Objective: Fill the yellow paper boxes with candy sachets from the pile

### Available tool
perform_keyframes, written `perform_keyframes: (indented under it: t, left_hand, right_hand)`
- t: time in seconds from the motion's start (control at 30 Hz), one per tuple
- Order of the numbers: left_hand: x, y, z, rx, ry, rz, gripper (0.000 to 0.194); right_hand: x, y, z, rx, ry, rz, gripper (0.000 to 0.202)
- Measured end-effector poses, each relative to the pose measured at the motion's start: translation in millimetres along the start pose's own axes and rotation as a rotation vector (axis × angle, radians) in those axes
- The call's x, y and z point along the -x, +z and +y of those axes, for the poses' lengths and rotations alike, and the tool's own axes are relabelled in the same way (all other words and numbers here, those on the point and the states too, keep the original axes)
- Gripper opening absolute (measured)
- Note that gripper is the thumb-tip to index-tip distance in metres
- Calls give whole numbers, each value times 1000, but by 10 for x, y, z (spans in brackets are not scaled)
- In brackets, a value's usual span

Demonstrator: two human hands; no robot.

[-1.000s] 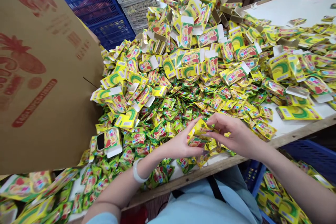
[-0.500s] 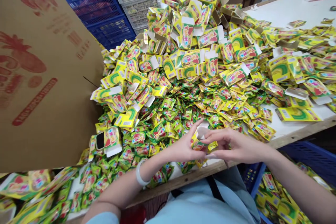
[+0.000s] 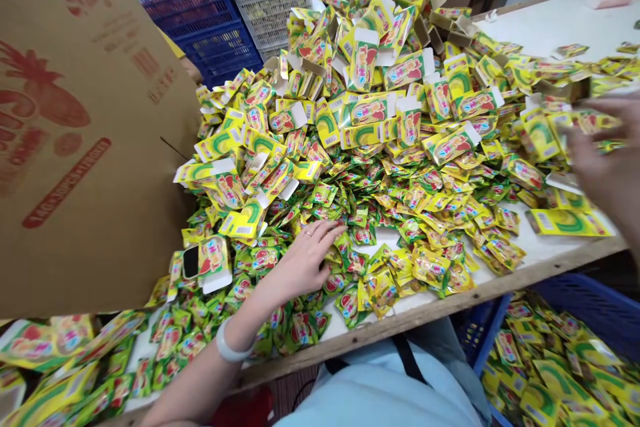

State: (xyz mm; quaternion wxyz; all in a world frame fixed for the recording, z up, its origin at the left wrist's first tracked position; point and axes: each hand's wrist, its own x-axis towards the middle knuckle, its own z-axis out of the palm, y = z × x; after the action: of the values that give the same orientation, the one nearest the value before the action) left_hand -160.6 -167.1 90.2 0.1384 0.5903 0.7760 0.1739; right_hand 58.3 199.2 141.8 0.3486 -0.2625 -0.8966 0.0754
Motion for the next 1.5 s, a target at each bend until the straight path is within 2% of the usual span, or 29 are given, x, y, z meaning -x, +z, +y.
perform_keyframes:
  t: [0.03, 0.1, 0.17, 0.27, 0.3, 0.37, 0.47, 0.57, 0.67, 0.77, 0.83, 0.9, 0.97, 1.0, 1.1, 1.17, 1.23, 1.3, 1.37, 1.43, 1.5]
  left_hand:
    - [7, 24, -53, -59, 10, -16, 76]
    - [-11, 93, -125, -126, 30, -33, 70]
    - [-50, 136, -163, -117, 33, -8, 54]
    - [-95, 99, -163, 42, 49, 73, 45]
    - [-104, 69, -147, 124, 50, 97, 45]
    - [-125, 17, -102, 306, -1, 142, 44]
    - [-192, 6, -33, 585, -239, 236, 33]
    - [-305, 70, 6, 803, -426, 350, 28]
    - [-411, 131, 32, 1051, -473, 403, 25]
    - [-483, 140, 73, 1361, -525, 433, 17]
    - [-512, 143, 129, 1502, -563, 492, 12]
    - [-521, 171, 216, 1563, -559, 547, 14]
    - [-503, 229, 325, 1571, -504, 556, 22]
    - [-484, 262, 379, 1573, -460, 543, 29]
    - [-413, 347, 490, 1602, -328, 471, 44]
    - [-384, 378, 512, 1592, -296, 473, 41]
    - [-378, 395, 515, 1524, -313, 532, 34]
    - [-384, 408, 526, 1402, -322, 586, 28]
    - [-386, 415, 549, 1246, -274, 579, 26]
    - [-382, 388, 537, 1024, -165, 552, 28]
    - [-383, 278, 414, 721, -55, 582, 31]
  right_hand:
    - [46, 105, -145, 31, 6, 79, 39]
    - [287, 430, -582, -191, -101, -121, 33]
    - [609, 784, -1045, -392, -249, -358, 27]
    - [942, 1122, -1477, -668, -289, -535, 46]
    - [983, 1171, -1534, -749, -273, -550, 48]
    - [986, 1200, -1562, -880, -225, -565, 39]
    - [930, 1177, -1545, -1003, -127, -603, 28]
    - [946, 1201, -1571, -1067, -17, -603, 35]
    - [1002, 1258, -1588, -1080, 136, -476, 24]
    - [995, 1224, -1555, -1216, 395, -342, 19]
    - [959, 1141, -1556, -1384, 556, -329, 22]
    - [927, 1055, -1617, -1535, 633, -418, 25]
    - [913, 1008, -1732, -1624, 674, -494, 30]
    - [913, 1004, -1796, -1646, 703, -489, 33]
    - [938, 1038, -1939, -1652, 751, -388, 40]
    - [978, 1070, -1965, -1615, 706, -377, 40]
    - [1024, 1094, -1943, -1502, 653, -350, 37]
    - [1058, 1111, -1901, -1353, 616, -266, 39]
    - [1065, 1113, -1864, -1312, 571, -243, 53]
    - [1047, 1095, -1839, -1422, 519, -342, 55]
    - [1014, 1059, -1813, -1532, 492, -450, 38]
